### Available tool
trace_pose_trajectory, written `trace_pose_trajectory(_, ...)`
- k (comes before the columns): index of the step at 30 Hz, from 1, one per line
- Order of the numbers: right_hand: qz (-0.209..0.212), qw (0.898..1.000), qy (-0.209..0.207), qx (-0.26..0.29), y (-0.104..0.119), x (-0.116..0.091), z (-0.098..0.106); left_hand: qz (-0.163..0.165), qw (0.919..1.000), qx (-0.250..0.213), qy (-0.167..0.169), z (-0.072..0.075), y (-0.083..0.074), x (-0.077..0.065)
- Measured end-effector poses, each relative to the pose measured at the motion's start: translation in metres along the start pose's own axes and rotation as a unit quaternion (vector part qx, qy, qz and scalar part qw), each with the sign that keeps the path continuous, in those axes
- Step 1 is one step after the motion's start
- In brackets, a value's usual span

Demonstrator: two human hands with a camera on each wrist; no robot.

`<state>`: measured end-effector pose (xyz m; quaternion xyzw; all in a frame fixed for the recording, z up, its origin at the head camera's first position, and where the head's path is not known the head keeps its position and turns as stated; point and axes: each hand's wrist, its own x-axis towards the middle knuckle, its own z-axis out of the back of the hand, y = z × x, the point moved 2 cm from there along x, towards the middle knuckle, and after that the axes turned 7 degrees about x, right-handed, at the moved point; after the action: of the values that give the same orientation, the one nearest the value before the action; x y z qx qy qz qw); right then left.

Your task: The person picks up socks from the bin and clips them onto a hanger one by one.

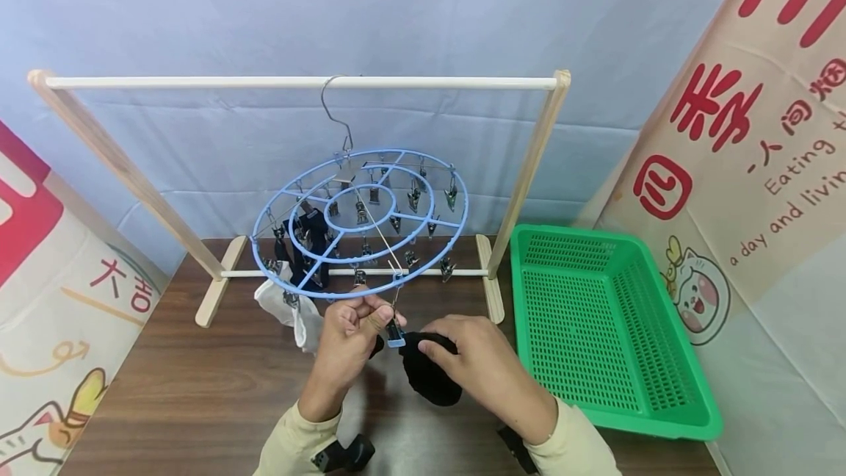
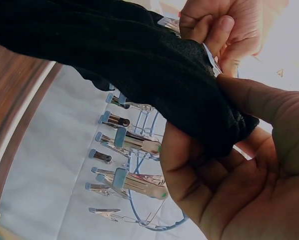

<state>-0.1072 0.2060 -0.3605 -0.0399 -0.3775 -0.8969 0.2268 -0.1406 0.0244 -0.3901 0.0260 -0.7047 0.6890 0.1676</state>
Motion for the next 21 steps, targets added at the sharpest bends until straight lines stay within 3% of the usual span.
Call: trace_pose_trajectory(21, 0.017, 1.0, 0.003, 0.018, -0.0005, 0.0041, -0.0089, -0.004, 1.0, 0.0, 0.008, 0.0015, 0.0009, -0.0002)
